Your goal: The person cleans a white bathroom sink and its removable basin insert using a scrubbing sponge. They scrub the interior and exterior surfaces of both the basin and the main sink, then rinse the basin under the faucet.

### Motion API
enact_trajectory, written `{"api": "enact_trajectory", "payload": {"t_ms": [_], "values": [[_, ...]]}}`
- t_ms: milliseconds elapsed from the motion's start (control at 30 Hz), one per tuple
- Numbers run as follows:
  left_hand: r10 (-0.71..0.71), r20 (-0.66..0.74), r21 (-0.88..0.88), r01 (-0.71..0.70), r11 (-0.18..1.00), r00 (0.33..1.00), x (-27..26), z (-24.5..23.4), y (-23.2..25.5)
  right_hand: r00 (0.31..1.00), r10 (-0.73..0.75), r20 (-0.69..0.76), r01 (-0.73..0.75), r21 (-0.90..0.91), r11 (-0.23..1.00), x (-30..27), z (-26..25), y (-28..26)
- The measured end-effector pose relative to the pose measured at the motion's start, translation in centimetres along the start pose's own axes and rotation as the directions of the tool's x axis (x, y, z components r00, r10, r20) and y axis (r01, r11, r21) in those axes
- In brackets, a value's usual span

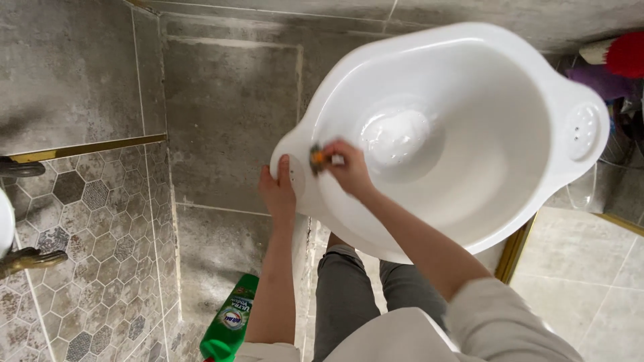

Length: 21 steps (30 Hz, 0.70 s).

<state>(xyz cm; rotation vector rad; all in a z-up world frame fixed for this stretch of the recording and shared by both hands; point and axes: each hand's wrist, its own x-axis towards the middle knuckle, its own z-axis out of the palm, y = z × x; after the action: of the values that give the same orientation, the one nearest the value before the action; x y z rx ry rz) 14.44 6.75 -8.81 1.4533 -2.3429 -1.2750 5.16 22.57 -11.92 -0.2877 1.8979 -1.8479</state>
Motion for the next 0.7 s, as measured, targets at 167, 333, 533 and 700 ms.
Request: {"api": "enact_trajectory", "payload": {"t_ms": [167, 333, 533, 700], "values": [[-0.019, 0.046, 0.008, 0.019, 1.0, 0.999, -2.1, -1.0, 2.3, 0.921, 0.03, -0.388, 0.071, 0.244, 0.967, 7.7, 0.5, 0.3], [-0.069, -0.064, -0.105, 0.062, 0.993, 0.996, -2.1, 0.4, 2.0, 0.999, -0.01, -0.041, 0.007, -0.074, 0.997, -2.2, 0.4, -2.2], [-0.188, -0.087, -0.149, 0.174, 0.973, 0.978, -3.1, 0.2, 2.1, 0.991, 0.135, -0.021, -0.136, -0.239, 0.962, -4.5, 1.4, -4.4], [-0.112, -0.041, -0.138, 0.106, 0.985, 0.993, -3.0, 0.7, -0.8, 0.905, -0.137, -0.403, 0.096, -0.121, 0.988, 5.1, 4.0, -7.1]]}}
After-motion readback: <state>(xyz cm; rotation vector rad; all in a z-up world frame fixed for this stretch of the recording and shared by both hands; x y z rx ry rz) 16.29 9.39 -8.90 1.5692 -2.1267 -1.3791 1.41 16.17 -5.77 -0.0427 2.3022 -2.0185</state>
